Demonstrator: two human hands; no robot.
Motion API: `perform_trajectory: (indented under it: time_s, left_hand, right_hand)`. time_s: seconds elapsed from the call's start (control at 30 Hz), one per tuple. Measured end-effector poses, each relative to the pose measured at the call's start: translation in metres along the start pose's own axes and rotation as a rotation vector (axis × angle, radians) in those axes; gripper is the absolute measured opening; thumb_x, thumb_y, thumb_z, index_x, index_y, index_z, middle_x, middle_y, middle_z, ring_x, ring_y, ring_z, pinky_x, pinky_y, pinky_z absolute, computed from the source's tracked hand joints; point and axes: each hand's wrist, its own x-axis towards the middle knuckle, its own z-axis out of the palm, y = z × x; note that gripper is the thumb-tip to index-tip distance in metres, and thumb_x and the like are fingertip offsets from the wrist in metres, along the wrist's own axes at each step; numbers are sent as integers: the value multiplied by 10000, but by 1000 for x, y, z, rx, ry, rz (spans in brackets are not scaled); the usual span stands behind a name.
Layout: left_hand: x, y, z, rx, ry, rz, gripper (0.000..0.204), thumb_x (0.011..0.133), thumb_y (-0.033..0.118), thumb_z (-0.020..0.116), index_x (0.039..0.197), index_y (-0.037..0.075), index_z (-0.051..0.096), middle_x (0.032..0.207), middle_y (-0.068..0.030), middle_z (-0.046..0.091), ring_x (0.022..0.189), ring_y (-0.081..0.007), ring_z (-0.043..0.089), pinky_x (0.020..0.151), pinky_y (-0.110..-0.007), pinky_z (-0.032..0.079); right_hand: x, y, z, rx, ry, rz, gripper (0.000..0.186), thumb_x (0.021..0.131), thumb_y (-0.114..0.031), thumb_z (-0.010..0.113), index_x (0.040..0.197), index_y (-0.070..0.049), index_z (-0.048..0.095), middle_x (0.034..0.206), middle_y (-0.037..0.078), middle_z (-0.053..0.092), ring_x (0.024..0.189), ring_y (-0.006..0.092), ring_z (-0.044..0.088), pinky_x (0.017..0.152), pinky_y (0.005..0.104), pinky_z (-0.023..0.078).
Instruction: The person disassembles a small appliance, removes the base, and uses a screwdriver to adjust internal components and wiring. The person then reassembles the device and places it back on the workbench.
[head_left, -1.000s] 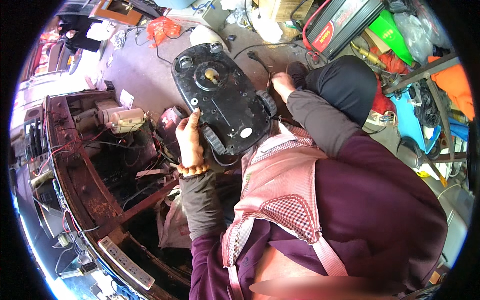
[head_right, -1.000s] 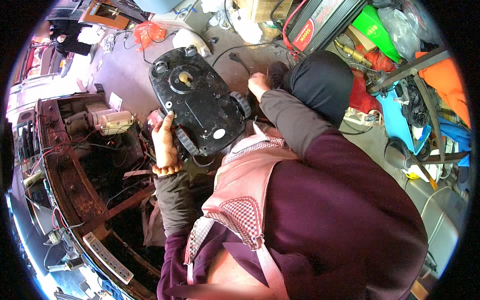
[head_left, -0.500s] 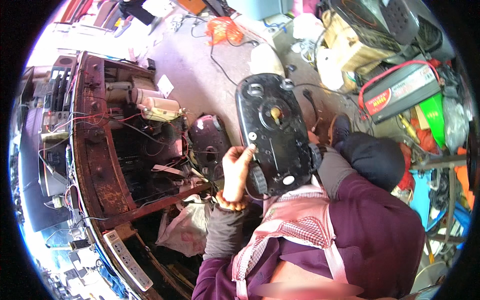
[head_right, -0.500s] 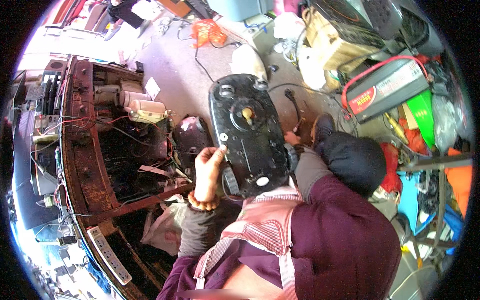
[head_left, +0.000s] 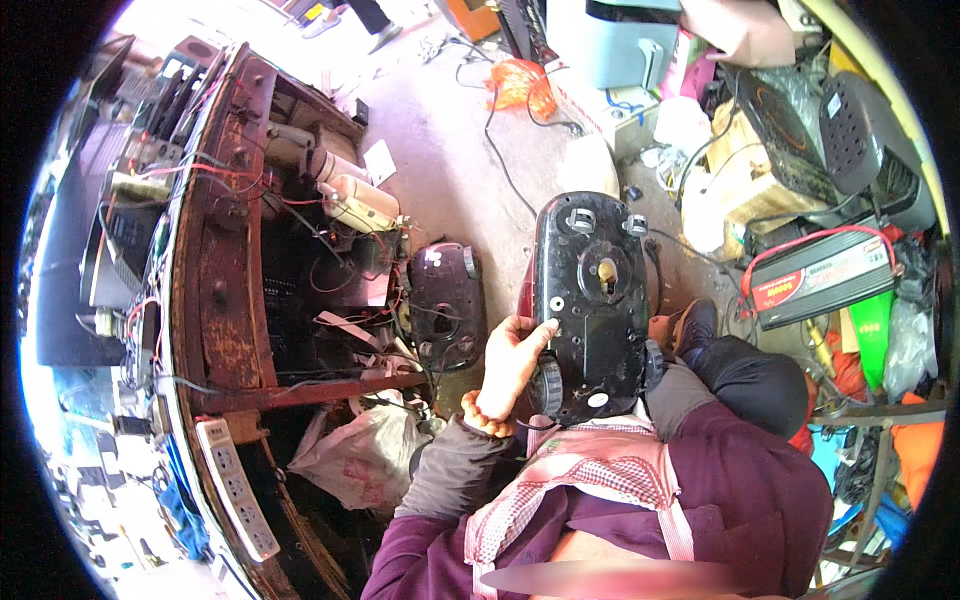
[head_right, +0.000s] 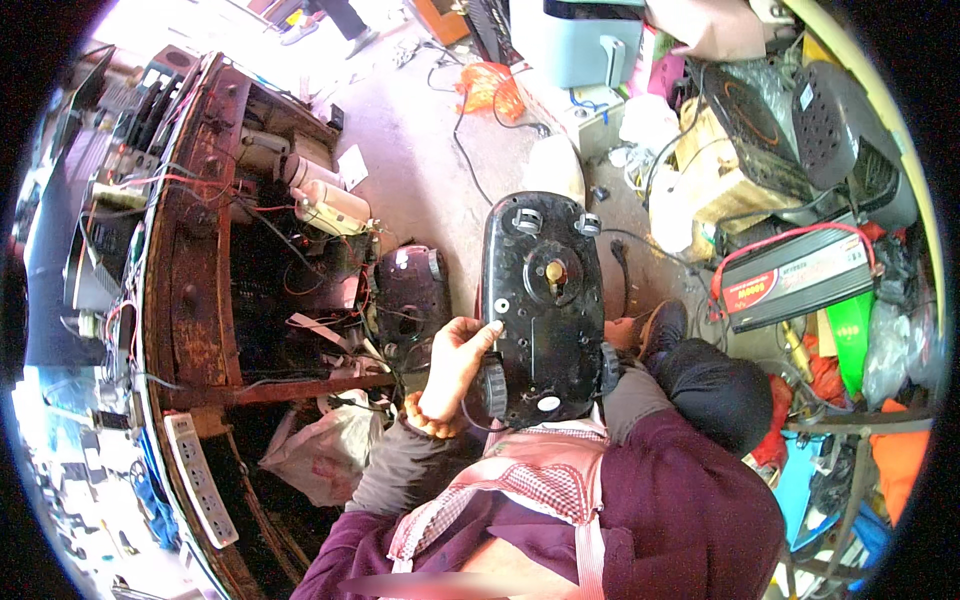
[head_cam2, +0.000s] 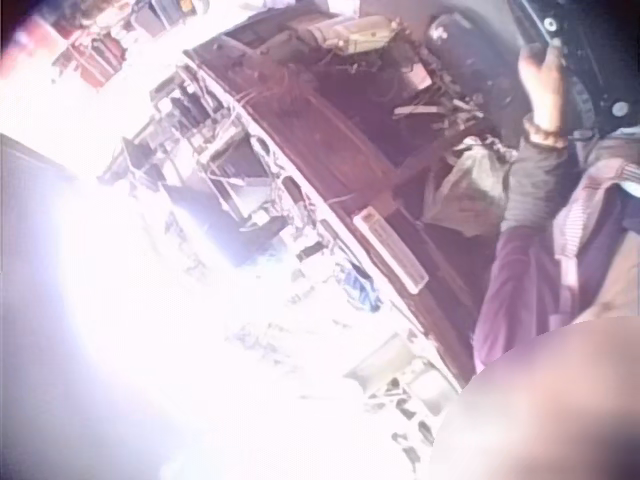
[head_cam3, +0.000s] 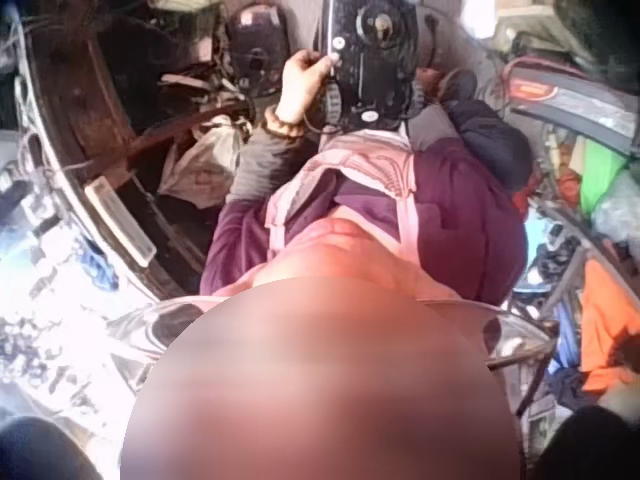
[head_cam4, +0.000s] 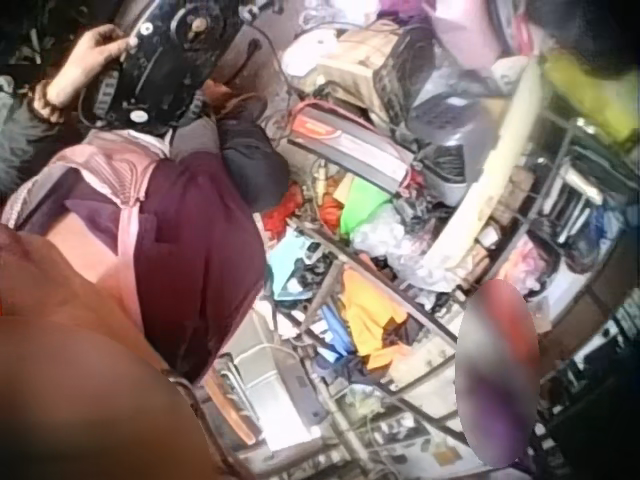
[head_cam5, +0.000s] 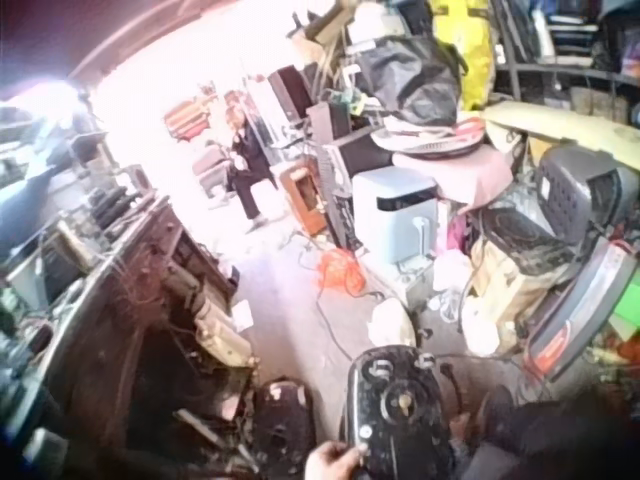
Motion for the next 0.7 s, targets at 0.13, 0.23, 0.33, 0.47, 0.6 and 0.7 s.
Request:
perform_trajectory:
  time_s: [0.13, 0.23, 0.33, 0.47, 0.6, 0.7]
  left_hand:
    - [13, -9, 0, 63, -19, 58, 264, 974, 206, 856, 991, -30, 738, 865, -20, 735, 753, -88, 626, 681, -273, 508]
    - [3, 3, -2, 141, -6, 80, 335, 950, 273, 871, 953, -42, 757, 830, -28, 737, 742, -100, 623, 673, -298, 506]
    - [15, -4, 3, 151, 26, 166, 468, 903, 417, 875, 951, -41, 789, 741, -84, 737, 675, -156, 679, 651, -362, 537]
    - [6, -11, -11, 171, 61, 150, 482, 889, 425, 875, 872, -48, 784, 712, -102, 737, 670, -187, 704, 652, -377, 548]
    - [4, 4, -2, 213, 18, 165, 502, 903, 405, 877, 981, -83, 790, 832, -139, 790, 735, -200, 736, 696, -369, 567]
    - [5, -3, -1, 336, 83, 222, 531, 898, 437, 865, 997, -80, 792, 824, -153, 787, 737, -231, 749, 712, -391, 571]
  right_hand:
    - [-11, -27, -53, 167, 73, -22, 338, 943, -381, 689, 934, -45, 713, 839, 116, 694, 786, 327, 692, 718, 464, 538]
    - [-26, -44, -105, 443, 47, -22, 332, 944, -378, 683, 932, -47, 710, 831, 108, 687, 778, 322, 689, 712, 460, 537]
    - [-26, -52, -139, 1223, -197, 97, 273, 931, -323, 618, 914, -57, 676, 794, 74, 640, 705, 298, 650, 664, 426, 532]
    - [-97, -129, -187, 1505, -185, 294, 169, 950, -236, 672, 967, -69, 652, 876, 81, 657, 750, 258, 618, 653, 432, 524]
    - [-103, -102, -218, 1449, -271, 206, 184, 1000, -226, 714, 1036, -49, 681, 1005, 126, 736, 880, 254, 705, 702, 394, 573]
    - [-126, -113, -228, 1270, -237, 168, 196, 1017, -239, 700, 1044, -46, 700, 938, 86, 741, 798, 201, 695, 681, 348, 567]
